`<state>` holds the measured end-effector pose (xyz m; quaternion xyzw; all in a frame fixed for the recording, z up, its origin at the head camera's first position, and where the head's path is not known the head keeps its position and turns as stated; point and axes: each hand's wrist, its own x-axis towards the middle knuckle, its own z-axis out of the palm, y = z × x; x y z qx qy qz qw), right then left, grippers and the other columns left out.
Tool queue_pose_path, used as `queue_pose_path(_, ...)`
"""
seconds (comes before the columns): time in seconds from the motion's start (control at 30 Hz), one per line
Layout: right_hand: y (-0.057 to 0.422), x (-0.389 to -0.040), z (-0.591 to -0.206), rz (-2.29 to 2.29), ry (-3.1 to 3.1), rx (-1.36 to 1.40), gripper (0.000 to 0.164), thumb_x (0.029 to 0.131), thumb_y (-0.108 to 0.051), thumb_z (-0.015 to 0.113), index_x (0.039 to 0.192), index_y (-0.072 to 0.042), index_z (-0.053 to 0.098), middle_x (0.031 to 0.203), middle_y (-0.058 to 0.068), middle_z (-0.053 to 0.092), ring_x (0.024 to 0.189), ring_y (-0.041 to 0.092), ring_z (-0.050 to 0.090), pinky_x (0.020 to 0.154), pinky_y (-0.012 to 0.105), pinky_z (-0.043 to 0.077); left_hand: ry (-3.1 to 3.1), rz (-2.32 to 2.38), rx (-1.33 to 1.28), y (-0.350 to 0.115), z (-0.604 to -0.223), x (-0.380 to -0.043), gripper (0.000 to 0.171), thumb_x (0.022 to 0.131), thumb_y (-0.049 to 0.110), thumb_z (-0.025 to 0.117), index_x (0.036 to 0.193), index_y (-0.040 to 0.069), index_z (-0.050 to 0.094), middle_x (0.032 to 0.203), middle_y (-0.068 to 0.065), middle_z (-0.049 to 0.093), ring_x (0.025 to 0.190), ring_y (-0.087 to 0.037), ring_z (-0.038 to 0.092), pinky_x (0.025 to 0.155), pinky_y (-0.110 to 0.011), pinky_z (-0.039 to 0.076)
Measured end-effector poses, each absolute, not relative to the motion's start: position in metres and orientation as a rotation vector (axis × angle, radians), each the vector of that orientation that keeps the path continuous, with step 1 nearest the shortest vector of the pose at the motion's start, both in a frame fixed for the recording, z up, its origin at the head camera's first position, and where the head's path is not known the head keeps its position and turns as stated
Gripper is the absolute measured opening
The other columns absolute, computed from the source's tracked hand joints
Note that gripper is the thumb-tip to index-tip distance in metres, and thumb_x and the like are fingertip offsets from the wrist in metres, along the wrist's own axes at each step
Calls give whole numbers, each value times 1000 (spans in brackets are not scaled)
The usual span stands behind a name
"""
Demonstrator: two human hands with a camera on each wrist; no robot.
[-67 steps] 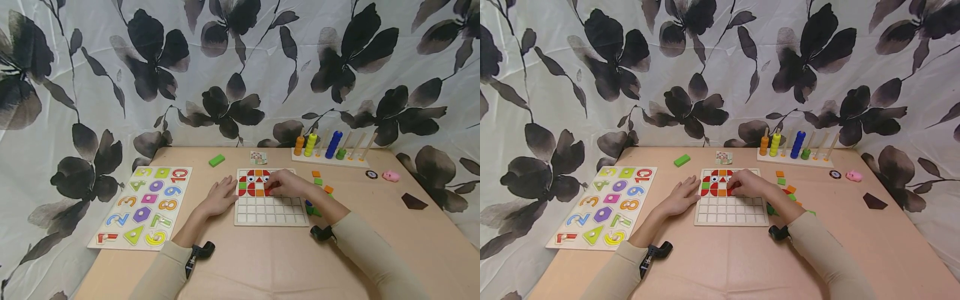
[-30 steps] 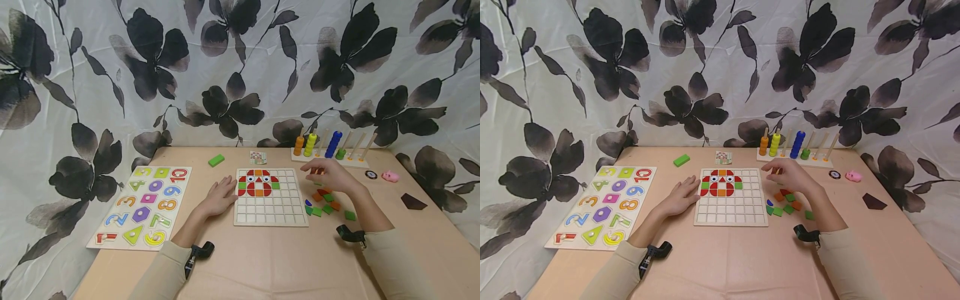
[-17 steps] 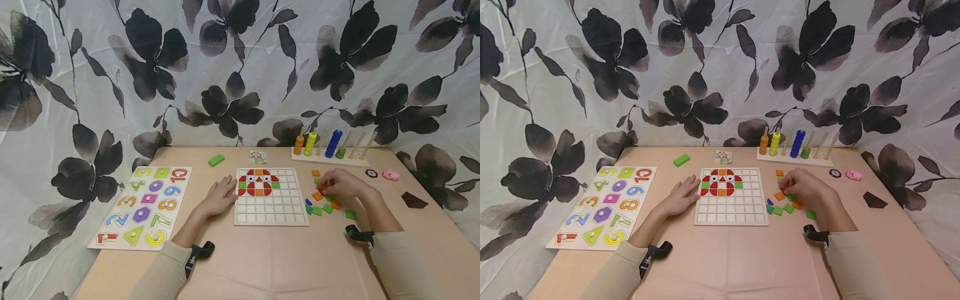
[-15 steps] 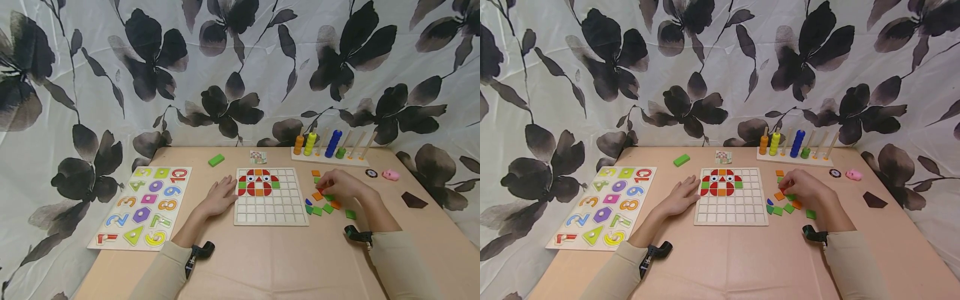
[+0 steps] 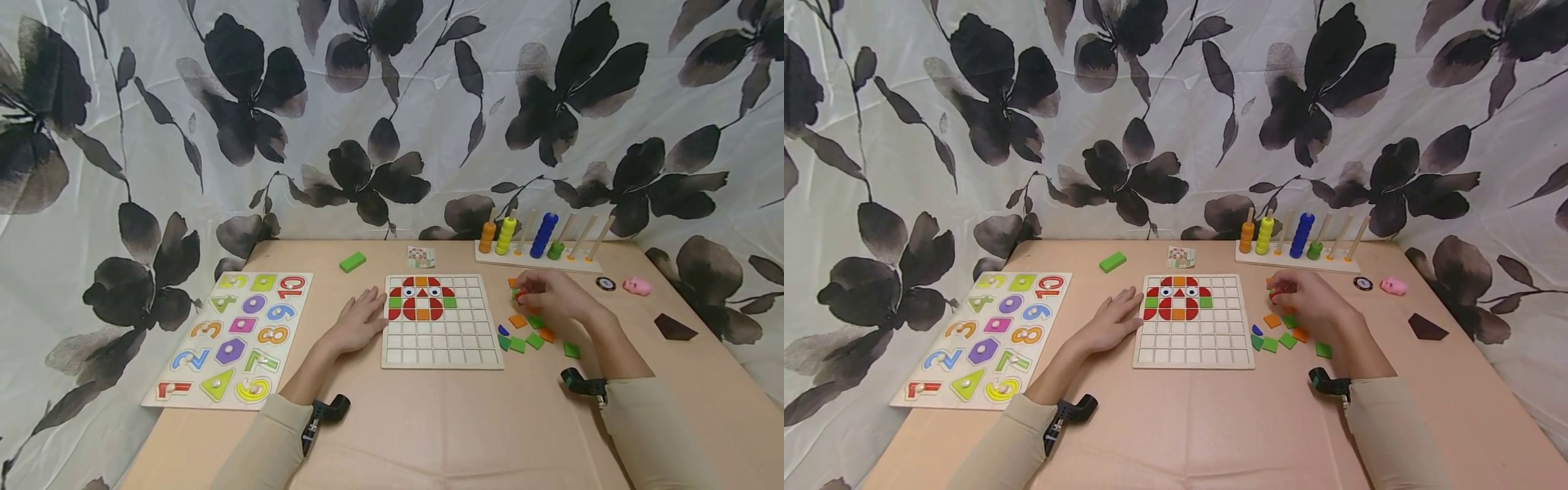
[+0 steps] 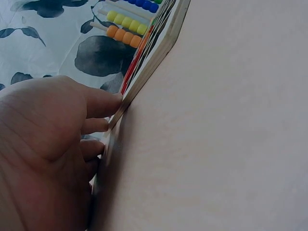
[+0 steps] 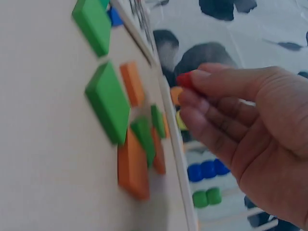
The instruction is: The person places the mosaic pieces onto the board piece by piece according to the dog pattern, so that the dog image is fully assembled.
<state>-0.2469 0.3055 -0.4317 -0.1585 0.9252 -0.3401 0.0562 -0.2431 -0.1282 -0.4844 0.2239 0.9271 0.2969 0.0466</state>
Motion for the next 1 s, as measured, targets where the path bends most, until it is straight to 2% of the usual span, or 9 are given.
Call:
queue_pose_path(0.1,295,-247,-427,-1112,2821,-557,23,90,-16,68,112,-8,70,101,2,68,87,24,60,74,28,54,2828,906,683,-128,-484,-243,60,99,33,49,151,9,30,160,-10,16,148,-26,7,118,-49,1)
queue_pose_path(0.3,254,-253,-423,-1235,2803,-598,8,88,-17,71,96,-16,70,90,1,69,80,23,59,68,28,52,2821,919,690,-128,-483,-241,60,99,32,50,150,8,31,160,-12,16,148,-27,8,118,-50,2)
queue_pose_path(0.4,232,-258,-423,-1240,2767,-624,7,87,-15,72,93,-19,70,89,-1,69,80,23,58,72,29,51,2819,918,688,-127,-482,-240,60,99,32,50,151,9,31,160,-11,16,148,-27,8,118,-50,1)
queue_pose_path(0.5,213,-262,-426,-1218,2699,-700,10,85,-12,74,93,-15,70,89,-2,69,82,22,60,77,31,53,2820,912,689,-127,-482,-240,60,99,32,50,150,9,31,160,-11,17,148,-27,8,118,-50,2)
queue_pose_path(0.6,198,-264,-430,-1176,2652,-771,11,83,-10,75,93,-10,71,86,-1,69,80,22,59,75,31,53,2824,906,693,-127,-482,-241,60,99,32,50,150,9,32,159,-12,17,148,-28,8,118,-50,2)
queue_pose_path(0.73,188,-266,-436,-1106,2641,-778,9,82,-10,76,90,-11,72,83,-1,66,76,22,56,68,30,51,2828,896,687,-127,-482,-242,59,99,32,50,150,10,31,159,-12,16,148,-27,8,118,-50,2)
queue_pose_path(1.0,183,-265,-442,-1003,2669,-715,9,80,-9,78,85,-15,73,80,-3,67,76,22,57,70,32,52,2835,902,692,-128,-481,-241,59,98,32,50,150,9,32,159,-12,17,148,-28,9,118,-50,2)
